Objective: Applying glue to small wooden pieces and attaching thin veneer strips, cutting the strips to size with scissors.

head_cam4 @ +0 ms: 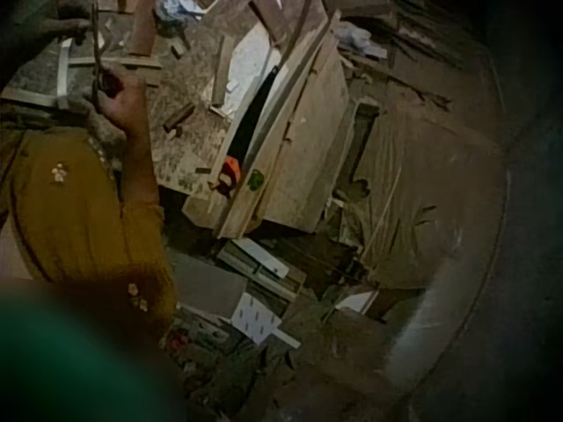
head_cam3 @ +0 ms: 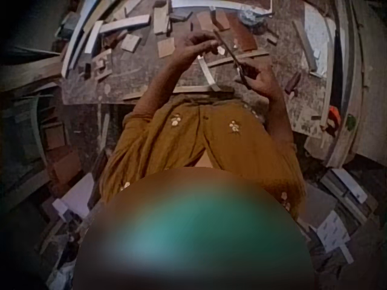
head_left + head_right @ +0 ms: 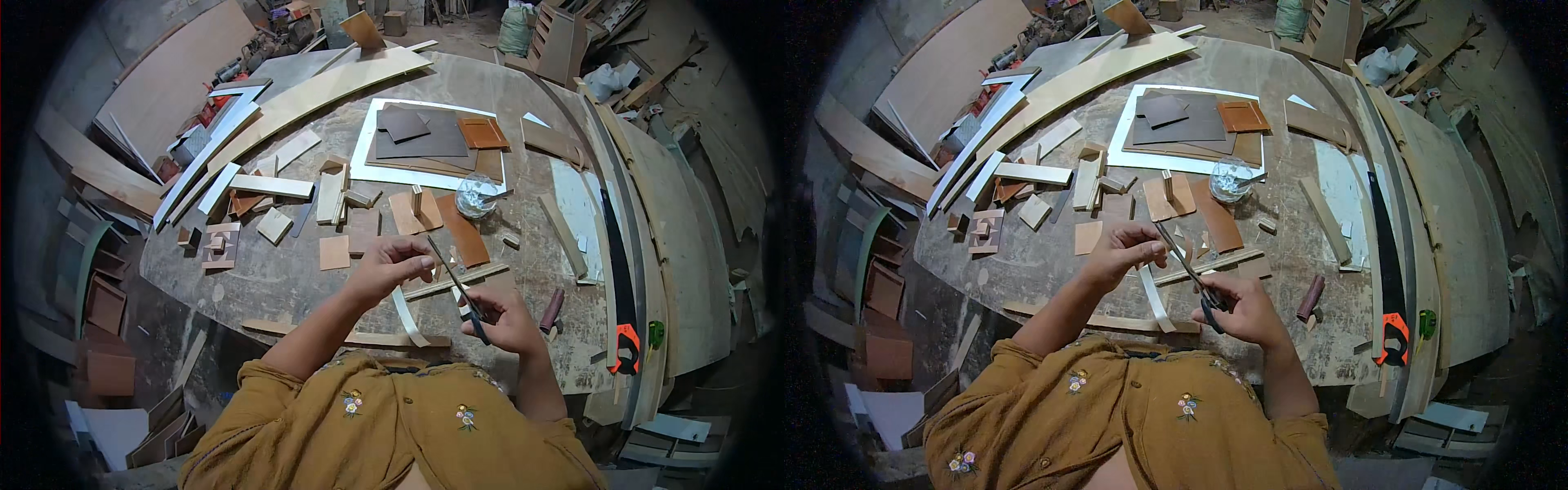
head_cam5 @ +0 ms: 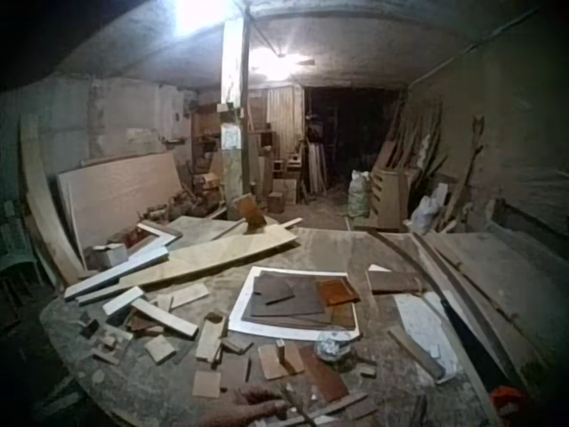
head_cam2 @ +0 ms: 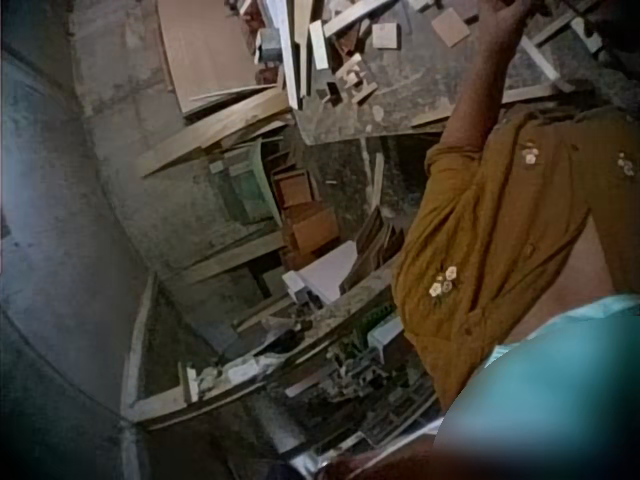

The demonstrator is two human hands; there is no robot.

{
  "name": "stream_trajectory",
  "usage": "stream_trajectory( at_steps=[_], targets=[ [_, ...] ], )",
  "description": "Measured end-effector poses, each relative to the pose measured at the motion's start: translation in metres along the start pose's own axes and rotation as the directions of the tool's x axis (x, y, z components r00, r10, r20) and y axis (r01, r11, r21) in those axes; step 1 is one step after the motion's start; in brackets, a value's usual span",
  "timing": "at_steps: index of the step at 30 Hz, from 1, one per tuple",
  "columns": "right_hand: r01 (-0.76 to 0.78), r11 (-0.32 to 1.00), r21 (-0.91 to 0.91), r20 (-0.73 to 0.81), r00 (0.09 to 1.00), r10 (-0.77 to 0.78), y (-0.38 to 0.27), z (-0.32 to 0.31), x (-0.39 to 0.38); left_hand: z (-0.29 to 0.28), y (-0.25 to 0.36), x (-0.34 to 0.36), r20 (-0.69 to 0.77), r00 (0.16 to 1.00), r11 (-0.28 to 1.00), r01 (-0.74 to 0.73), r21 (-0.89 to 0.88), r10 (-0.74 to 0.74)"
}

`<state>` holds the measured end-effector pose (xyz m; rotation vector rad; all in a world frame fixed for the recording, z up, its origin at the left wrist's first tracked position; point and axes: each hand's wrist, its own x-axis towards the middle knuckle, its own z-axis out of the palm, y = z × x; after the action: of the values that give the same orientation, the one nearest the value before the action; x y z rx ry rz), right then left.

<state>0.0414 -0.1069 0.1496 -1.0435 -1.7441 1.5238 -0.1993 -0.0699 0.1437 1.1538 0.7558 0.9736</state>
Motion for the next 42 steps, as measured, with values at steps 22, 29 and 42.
stream_trajectory(
  at_steps=[22,29,42],
  targets=[
    [0.039,0.995,-0.087,-0.027,0.999,-0.042,0.005,-0.001,-0.002,-0.001,-0.010,0.002,-0.023,1.000,0.999,-0.013,-0.047,0.012],
    [0.083,0.991,0.103,-0.159,0.985,-0.066,0.021,0.005,0.009,0.001,-0.012,0.005,0.003,1.000,0.999,0.015,-0.037,-0.015],
    [0.094,0.919,0.384,-0.355,0.934,0.053,0.020,0.019,0.039,0.018,-0.014,0.003,0.068,0.994,0.971,0.065,0.228,-0.082]
  ],
)
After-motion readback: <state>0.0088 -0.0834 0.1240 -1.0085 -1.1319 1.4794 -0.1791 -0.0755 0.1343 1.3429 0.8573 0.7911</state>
